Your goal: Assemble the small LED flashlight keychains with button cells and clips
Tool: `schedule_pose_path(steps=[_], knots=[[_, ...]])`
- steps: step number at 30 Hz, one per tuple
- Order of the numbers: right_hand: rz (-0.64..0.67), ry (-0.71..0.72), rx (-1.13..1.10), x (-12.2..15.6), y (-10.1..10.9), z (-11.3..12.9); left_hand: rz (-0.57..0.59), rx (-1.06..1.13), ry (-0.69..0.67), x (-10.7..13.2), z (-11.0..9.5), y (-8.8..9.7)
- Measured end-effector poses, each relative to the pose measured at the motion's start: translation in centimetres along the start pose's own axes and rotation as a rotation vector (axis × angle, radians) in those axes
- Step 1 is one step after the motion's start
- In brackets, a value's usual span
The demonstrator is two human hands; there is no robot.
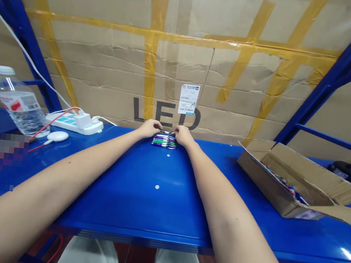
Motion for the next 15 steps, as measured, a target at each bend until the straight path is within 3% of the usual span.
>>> schedule_pose_path(steps=[6, 15], knots=[[0.037, -0.021, 0.043, 0.4, -0.9, 0.0, 0.030, 0.017, 0.057, 0.1, 1.4, -1.6], [0.077, 0.015, 0.034, 1.4, -1.1, 0.2, 0.191, -0.020, -0.033, 0.2, -0.4, -4.0]])
Point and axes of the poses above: each hand's wrist, its own x-axis away from the middle knuckle, its own y-axis out of the back of the hand, z = x × y, the point moved 10 cm from there along -x, towards the middle knuckle, and after that the axes turned 15 degrees about -y, right-handed, at the moved point
